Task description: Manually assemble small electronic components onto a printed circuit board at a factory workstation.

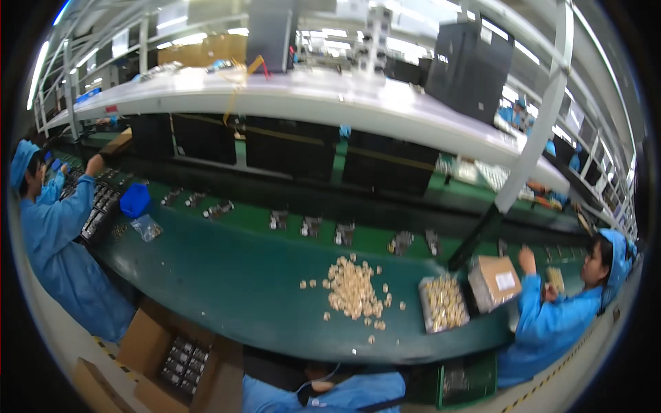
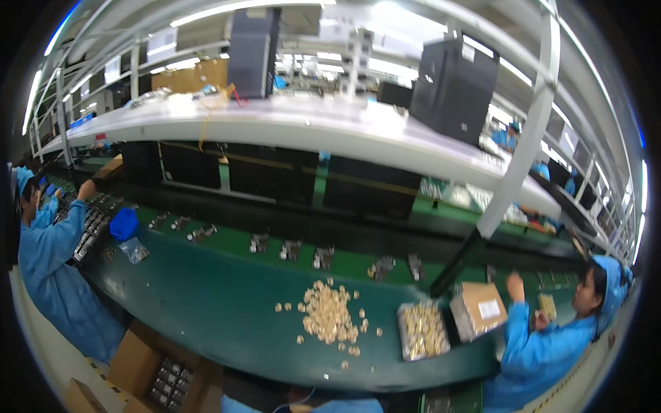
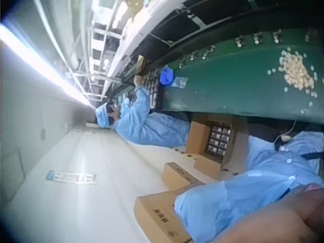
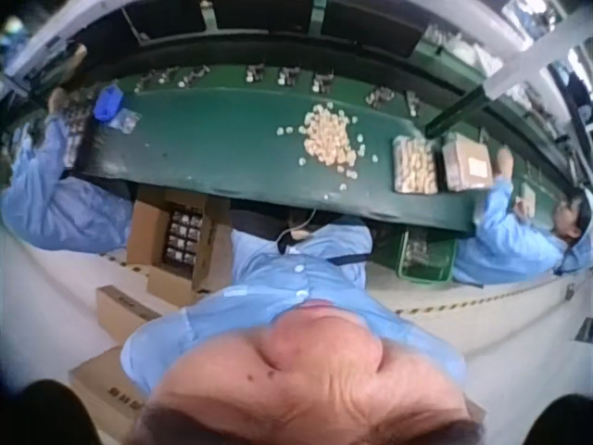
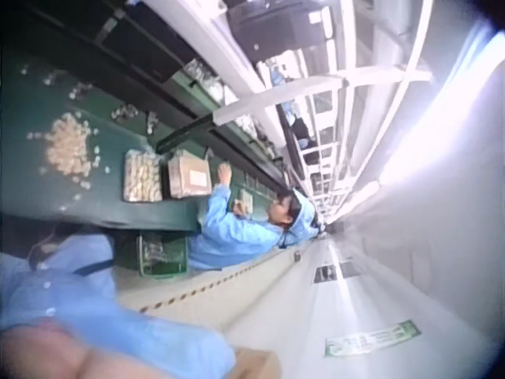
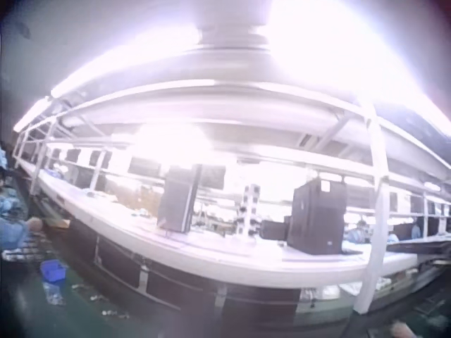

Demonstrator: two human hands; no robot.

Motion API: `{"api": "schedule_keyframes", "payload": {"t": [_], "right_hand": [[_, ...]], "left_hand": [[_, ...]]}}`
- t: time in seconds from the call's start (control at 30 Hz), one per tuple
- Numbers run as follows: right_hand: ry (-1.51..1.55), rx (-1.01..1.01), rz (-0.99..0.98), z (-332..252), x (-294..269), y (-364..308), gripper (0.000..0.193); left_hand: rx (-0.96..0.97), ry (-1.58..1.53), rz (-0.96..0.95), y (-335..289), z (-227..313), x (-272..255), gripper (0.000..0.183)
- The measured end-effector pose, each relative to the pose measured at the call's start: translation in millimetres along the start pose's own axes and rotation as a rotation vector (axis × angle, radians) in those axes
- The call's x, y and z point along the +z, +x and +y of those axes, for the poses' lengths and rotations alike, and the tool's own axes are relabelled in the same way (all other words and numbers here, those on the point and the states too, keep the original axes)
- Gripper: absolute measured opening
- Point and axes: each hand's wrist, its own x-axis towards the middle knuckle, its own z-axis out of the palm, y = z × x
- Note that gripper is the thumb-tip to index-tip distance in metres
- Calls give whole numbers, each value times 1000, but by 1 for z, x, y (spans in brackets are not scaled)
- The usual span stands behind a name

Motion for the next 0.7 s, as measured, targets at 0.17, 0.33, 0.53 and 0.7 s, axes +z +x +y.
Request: {"api": "schedule_keyframes", "payload": {"t": [0.17, 0.33, 0.53, 0.7], "right_hand": [[7, -53, 57, -8, -3, -3, 20], [17, -88, 81, -11, -2, 9, 20], [29, -98, 91, -10, -3, 8, 20], [33, -94, 104, -10, -11, 0, 21]], "left_hand": [[-1, -2, 7, -1, 7, 1, 31], [-14, -1, 19, 2, 13, -1, 30], [-42, -1, 32, -6, 13, 5, 30], [-56, -6, 18, -12, 16, 14, 30]]}}
